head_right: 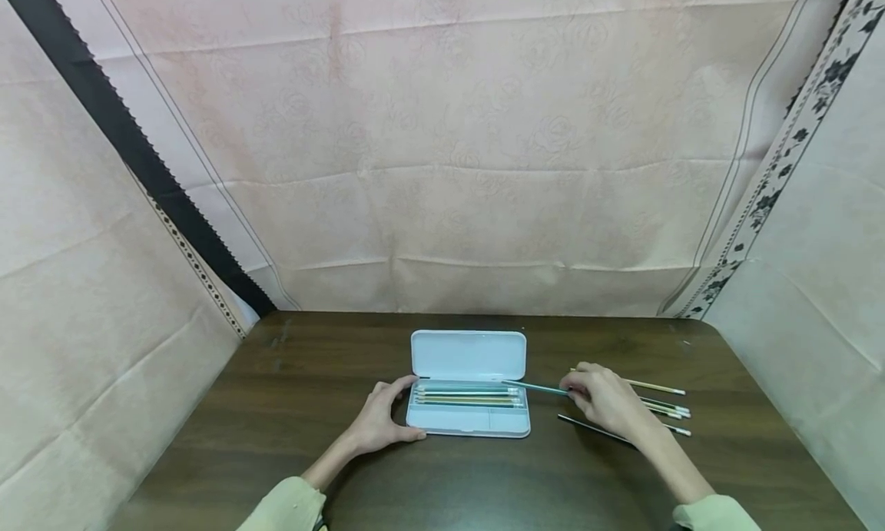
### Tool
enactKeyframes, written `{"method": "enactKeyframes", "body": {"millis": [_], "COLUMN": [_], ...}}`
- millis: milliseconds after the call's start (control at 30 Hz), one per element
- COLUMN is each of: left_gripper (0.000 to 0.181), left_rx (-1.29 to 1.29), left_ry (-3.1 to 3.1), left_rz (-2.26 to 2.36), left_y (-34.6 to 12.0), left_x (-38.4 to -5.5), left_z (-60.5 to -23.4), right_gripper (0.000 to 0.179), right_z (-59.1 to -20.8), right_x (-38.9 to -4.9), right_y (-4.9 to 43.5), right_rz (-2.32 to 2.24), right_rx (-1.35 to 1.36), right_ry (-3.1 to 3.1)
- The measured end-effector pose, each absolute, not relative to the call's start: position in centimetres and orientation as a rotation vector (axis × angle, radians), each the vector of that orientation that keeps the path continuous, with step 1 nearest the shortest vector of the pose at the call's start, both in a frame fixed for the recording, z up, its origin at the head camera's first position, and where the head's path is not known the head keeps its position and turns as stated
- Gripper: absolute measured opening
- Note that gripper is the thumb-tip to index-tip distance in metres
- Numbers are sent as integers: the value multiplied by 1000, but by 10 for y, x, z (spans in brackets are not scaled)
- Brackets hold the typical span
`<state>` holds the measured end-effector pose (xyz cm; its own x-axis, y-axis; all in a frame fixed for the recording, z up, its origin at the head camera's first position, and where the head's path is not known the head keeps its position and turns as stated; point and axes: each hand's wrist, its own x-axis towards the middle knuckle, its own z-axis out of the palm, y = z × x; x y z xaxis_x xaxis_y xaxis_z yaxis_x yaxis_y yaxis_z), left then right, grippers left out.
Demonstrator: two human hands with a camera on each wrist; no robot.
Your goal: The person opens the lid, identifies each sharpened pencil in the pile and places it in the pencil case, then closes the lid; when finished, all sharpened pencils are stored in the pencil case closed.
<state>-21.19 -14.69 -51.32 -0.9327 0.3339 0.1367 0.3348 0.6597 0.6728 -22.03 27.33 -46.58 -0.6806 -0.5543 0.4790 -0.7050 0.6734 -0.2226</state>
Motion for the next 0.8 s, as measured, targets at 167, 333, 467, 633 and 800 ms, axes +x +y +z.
{"method": "enactKeyframes", "body": {"millis": [167,333,467,633,800], "left_gripper": [92,92,92,91,92], "left_rx": [-565,-566,-563,-555,-551], "left_ry": [-2864,-2864,-2863,-2866,-2869], "left_rz": [-1160,-1164,-1174,-1187,-1182], "left_y": [-148,-147,-146,-146,-147], "left_x": [-211,-210,-211,-211,-212], "left_z": [-515,-515,-514,-514,-514], "right_gripper": [24,22,23,22,22], "right_z": [-464,-463,-463,-463,-464], "right_x": [-222,-223,-224,-227,-230], "right_y": [261,249,238,224,212], "right_rz": [567,567,580,593,603], "right_rx": [974,990,1013,1032,1059], "right_ry": [-2586,-2614,-2606,-2623,-2643]}}
